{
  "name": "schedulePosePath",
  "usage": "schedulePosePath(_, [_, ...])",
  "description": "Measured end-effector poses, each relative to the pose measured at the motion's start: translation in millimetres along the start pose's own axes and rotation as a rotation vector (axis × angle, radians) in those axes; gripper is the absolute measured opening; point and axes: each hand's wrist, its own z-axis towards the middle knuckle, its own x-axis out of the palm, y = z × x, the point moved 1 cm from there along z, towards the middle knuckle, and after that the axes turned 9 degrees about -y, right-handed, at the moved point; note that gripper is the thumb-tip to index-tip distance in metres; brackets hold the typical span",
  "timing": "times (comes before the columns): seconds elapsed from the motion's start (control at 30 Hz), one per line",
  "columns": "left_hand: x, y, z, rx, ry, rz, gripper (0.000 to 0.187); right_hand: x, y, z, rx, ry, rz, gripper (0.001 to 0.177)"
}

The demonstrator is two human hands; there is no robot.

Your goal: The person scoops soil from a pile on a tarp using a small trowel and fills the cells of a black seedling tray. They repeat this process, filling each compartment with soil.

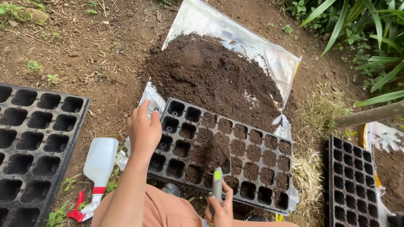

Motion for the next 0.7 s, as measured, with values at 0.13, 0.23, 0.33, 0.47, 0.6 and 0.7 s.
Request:
schedulePosePath(0.13, [2.2,3.0,0.8,0.006,-0.004,-0.005,0.051,13.8,-17.3,0.4,-0.045,-0.06,-0.098,0.063])
schedulePosePath(0.23, [1.3,6.4,-3.6,-0.019,0.007,-0.002,0.052,21.4,-17.9,-3.2,-0.076,-0.028,-0.126,0.067])
schedulePosePath(0.33, [-1.3,2.5,-0.7,-0.029,0.015,-0.005,0.053,43.3,4.1,-14.9,-0.067,-0.04,-0.191,0.061])
schedulePosePath(0.47, [0.3,6.8,-2.9,-0.021,0.023,-0.004,0.053,58.4,24.9,-33.0,-0.026,-0.084,-0.341,0.061])
schedulePosePath(0.6, [1.1,4.5,-2.2,-0.025,0.032,-0.013,0.053,65.7,23.1,-25.2,-0.131,-0.03,-0.506,0.057])
schedulePosePath(0.7, [1.3,4.5,-1.8,-0.031,0.031,-0.019,0.052,81.6,34.0,-31.7,-0.117,-0.013,-0.368,0.056])
